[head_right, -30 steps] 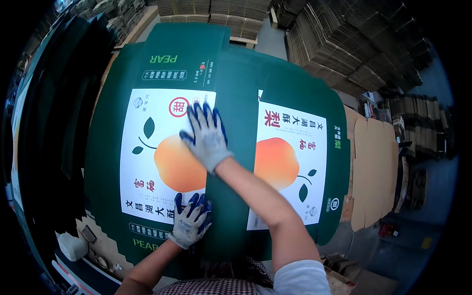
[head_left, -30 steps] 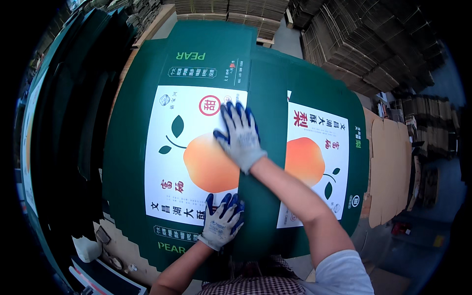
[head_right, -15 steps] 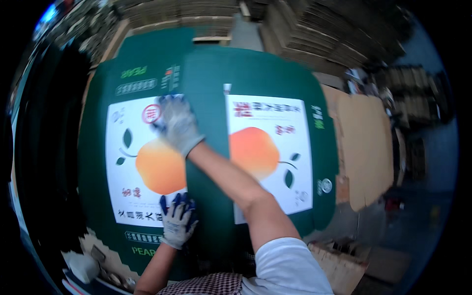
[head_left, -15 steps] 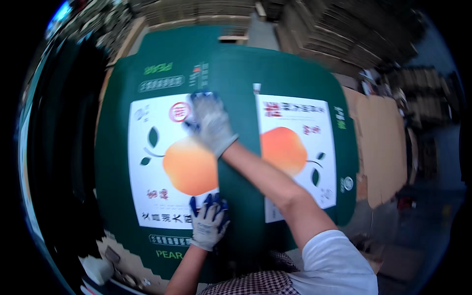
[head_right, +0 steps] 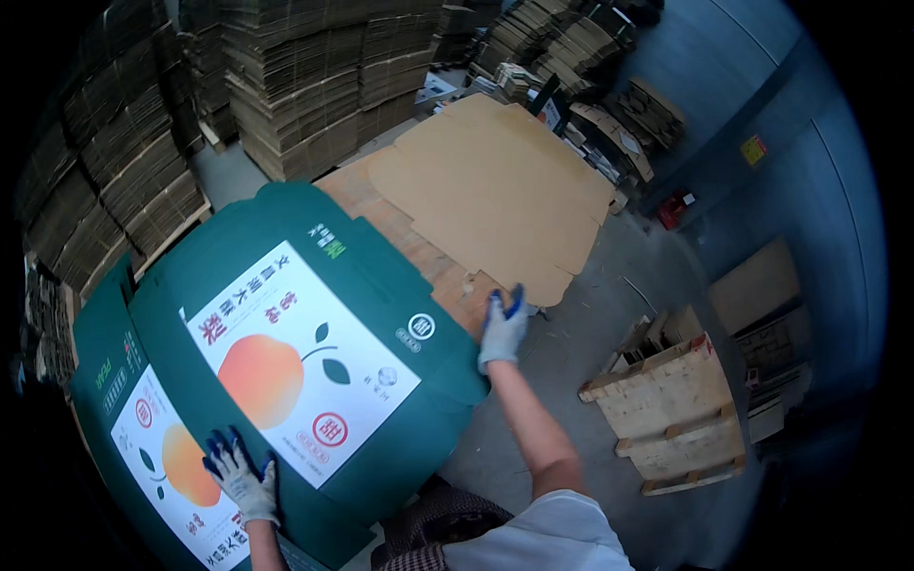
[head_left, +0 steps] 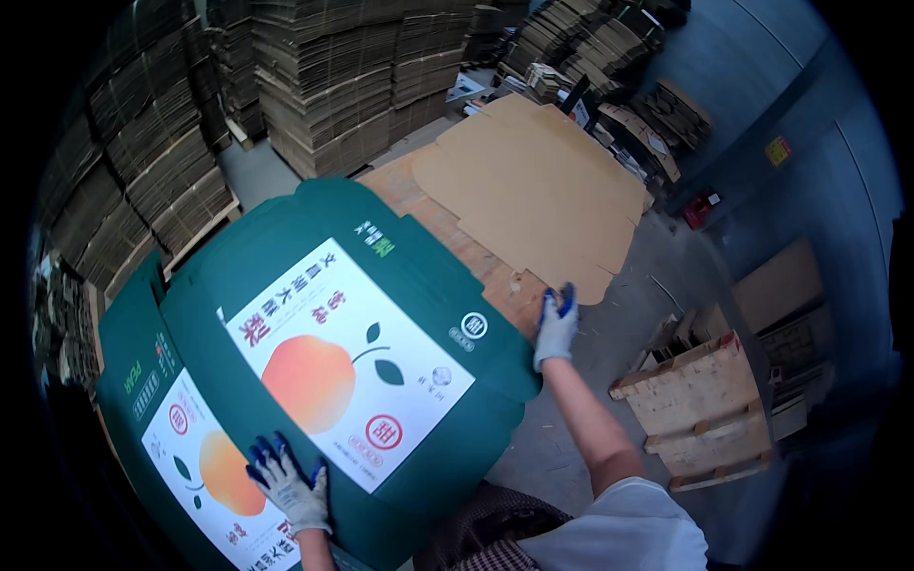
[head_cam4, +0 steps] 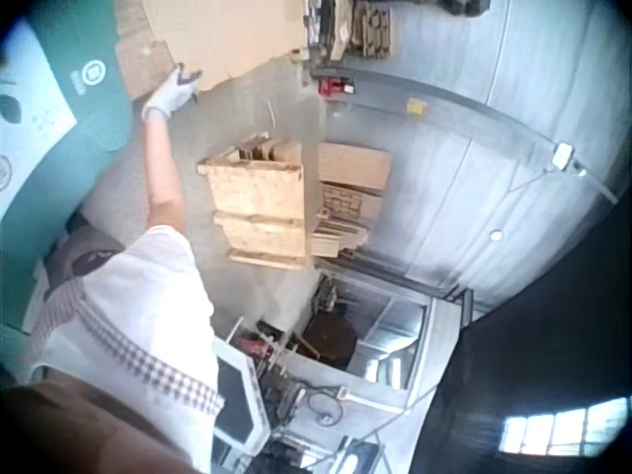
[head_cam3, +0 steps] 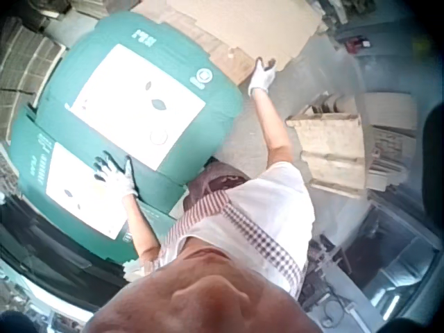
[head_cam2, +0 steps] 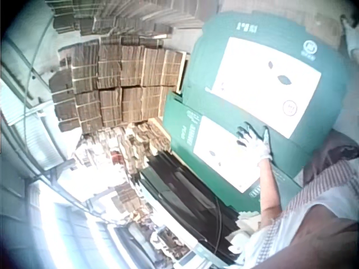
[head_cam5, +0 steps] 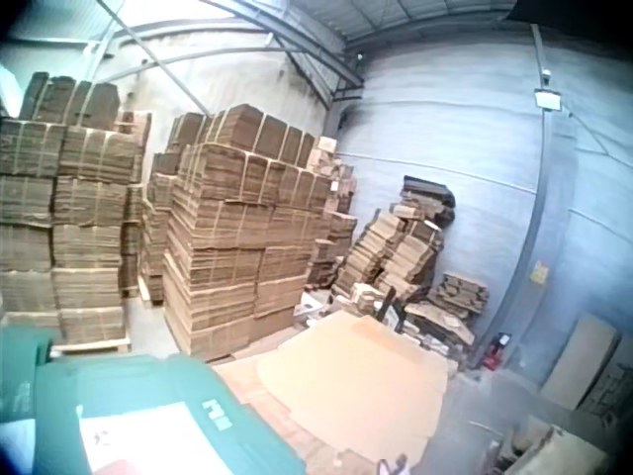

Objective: The person repeatedly picks up flat green cardboard boxes printed with a pear graphic and stacks them on a growing pile. The person also picks up and places plain brown cardboard sheets on the stack. The task is performed by hand in a warehouse setting.

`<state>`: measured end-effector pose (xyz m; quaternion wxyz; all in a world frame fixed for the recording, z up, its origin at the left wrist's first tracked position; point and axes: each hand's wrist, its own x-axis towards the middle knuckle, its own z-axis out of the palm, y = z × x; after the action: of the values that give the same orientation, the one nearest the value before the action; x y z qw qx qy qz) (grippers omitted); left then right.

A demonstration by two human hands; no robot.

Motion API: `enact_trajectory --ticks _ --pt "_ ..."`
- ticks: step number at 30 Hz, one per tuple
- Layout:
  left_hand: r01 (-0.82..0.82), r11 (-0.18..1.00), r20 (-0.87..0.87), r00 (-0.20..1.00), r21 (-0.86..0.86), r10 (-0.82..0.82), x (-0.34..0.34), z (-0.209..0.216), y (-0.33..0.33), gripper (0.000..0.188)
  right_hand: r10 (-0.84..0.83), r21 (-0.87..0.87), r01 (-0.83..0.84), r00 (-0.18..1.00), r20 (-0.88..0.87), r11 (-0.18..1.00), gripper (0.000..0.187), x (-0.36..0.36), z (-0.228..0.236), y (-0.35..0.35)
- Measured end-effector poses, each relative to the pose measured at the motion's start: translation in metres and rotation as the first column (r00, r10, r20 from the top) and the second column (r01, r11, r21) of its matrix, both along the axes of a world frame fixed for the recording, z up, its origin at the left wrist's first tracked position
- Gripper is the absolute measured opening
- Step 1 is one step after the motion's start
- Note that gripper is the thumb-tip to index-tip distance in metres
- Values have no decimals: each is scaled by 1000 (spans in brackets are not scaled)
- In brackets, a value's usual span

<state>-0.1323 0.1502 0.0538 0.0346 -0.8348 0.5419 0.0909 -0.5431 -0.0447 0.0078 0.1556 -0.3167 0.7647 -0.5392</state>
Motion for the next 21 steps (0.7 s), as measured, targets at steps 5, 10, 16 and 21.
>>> enact_trajectory --ticks 5,10,16,21 --pt "-50 998 56 997 41 48 8 -11 -12 88 -437 466 476 878 -197 746 47 -180 -71 -17" --pt "-69 996 99 993 58 63 16 -12 -12 87 -434 364 265 720 541 893 19 -190 -83 -18" --pt "-89 994 107 991 57 82 15 -13 -11 85 -49 60 -10 460 887 998 13 -170 -16 19" --pt "-102 992 71 993 74 97 7 -7 -18 82 147 -125 -190 106 983 974 30 -143 16 28"
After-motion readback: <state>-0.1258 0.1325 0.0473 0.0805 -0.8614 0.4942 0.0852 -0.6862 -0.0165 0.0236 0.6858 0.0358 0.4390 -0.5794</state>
